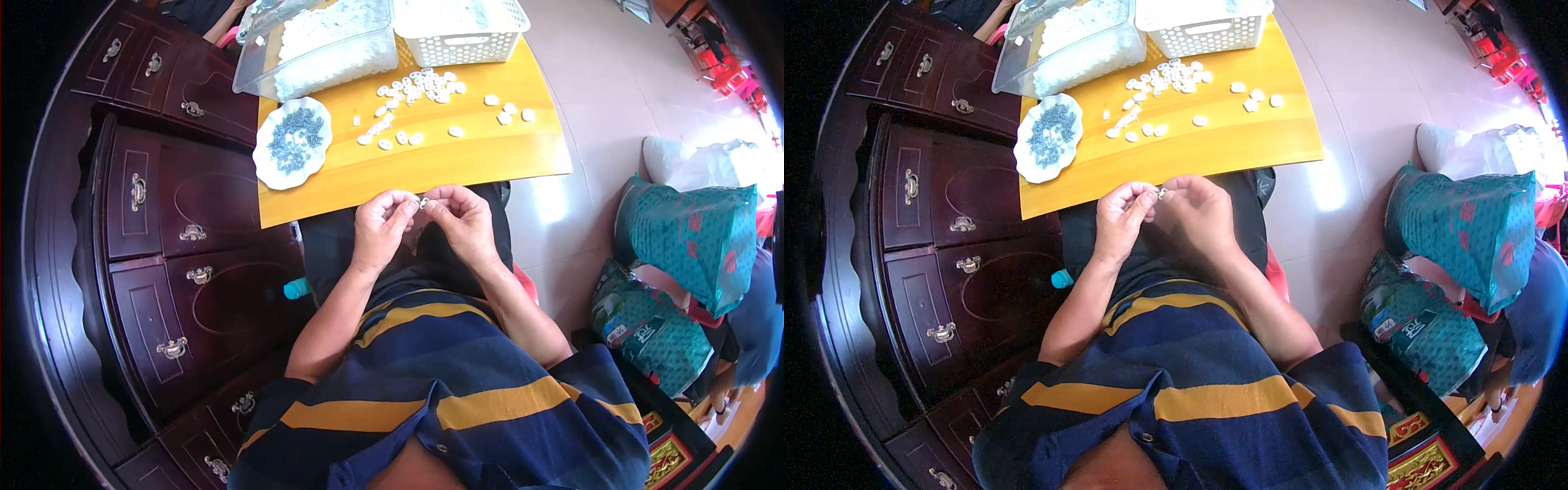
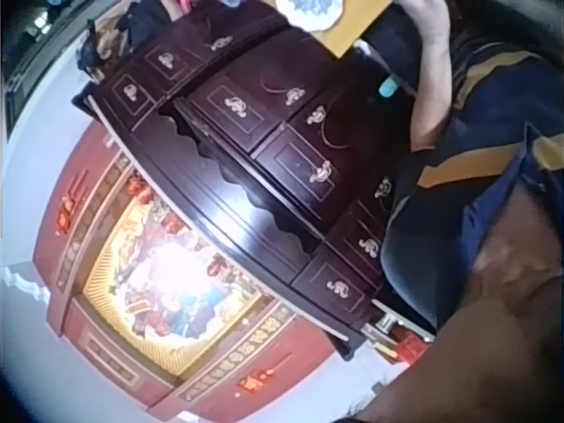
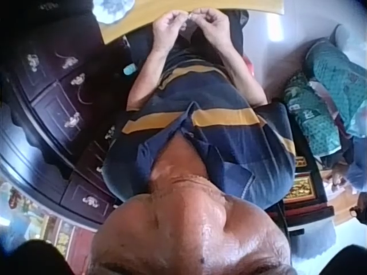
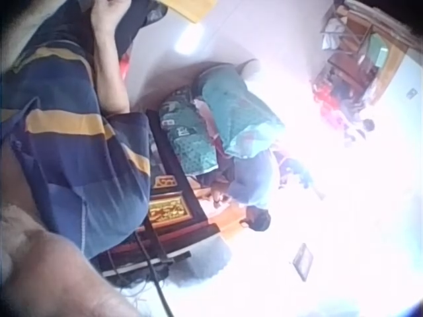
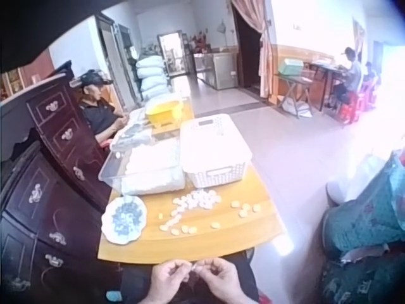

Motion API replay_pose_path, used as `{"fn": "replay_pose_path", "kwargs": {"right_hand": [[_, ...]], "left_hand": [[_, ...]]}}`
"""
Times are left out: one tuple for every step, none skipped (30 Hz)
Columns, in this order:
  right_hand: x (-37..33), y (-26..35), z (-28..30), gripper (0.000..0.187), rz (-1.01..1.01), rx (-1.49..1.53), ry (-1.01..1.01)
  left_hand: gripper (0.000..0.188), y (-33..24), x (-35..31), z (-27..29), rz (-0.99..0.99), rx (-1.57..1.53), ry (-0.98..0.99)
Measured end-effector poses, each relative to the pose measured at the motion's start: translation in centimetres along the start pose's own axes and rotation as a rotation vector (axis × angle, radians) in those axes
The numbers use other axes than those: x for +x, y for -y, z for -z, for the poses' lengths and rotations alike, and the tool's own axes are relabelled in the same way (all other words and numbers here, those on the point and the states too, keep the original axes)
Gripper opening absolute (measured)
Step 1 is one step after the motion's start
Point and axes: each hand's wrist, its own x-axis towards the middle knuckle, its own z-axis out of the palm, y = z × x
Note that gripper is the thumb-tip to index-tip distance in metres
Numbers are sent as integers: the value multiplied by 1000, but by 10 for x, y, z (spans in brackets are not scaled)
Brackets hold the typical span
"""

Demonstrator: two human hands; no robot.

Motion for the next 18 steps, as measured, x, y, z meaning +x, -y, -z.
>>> {"fn": "replay_pose_path", "kwargs": {"right_hand": [[0, 0, -1, 11, 16, -23, 0], [0, 0, -1, 11, 16, -19, -2], [-1, 0, -1, 11, 31, -46, -1], [-1, 0, -1, 12, 46, -74, -1], [-1, 0, -1, 12, 47, -72, -3], [-1, 1, -1, 12, 53, -96, -9], [-1, 2, -1, 13, 60, -121, -15], [-2, 3, -1, 13, 60, -119, -17], [-2, 5, -2, 13, 79, -137, -13], [-3, 6, -2, 13, 97, -154, -10], [-3, 5, -2, 13, 98, -153, -12], [-3, 4, -2, 12, 110, -167, -16], [-2, 4, -2, 12, 122, -182, -18], [-2, 4, -2, 12, 122, -182, -19], [-3, 4, -2, 12, 129, -195, -20], [-3, 5, -2, 13, 135, -209, -21], [-3, 6, -3, 13, 135, -209, -21], [-3, 7, -3, 12, 146, -229, -32]], "left_hand": [[13, 0, 1, 2, 1, 3, 2], [12, 0, 1, 4, -27, 37, 15], [11, 0, 2, 5, -55, 71, 28], [11, 0, 3, 6, -55, 73, 30], [11, -1, 4, 7, -61, 94, 46], [10, -2, 5, 7, -67, 114, 62], [10, -3, 5, 7, -67, 116, 64], [9, -4, 5, 6, -71, 123, 53], [7, -5, 5, 6, -75, 129, 41], [7, -5, 5, 6, -75, 130, 44], [7, -5, 5, 6, -76, 133, 45], [7, -4, 5, 6, -77, 136, 46], [7, -4, 5, 7, -77, 136, 47], [7, -3, 5, 7, -79, 142, 48], [7, -3, 6, 8, -81, 148, 49], [7, -3, 6, 8, -81, 149, 49], [7, -3, 5, 8, -71, 142, 48], [7, -3, 5, 7, -61, 134, 46]]}}
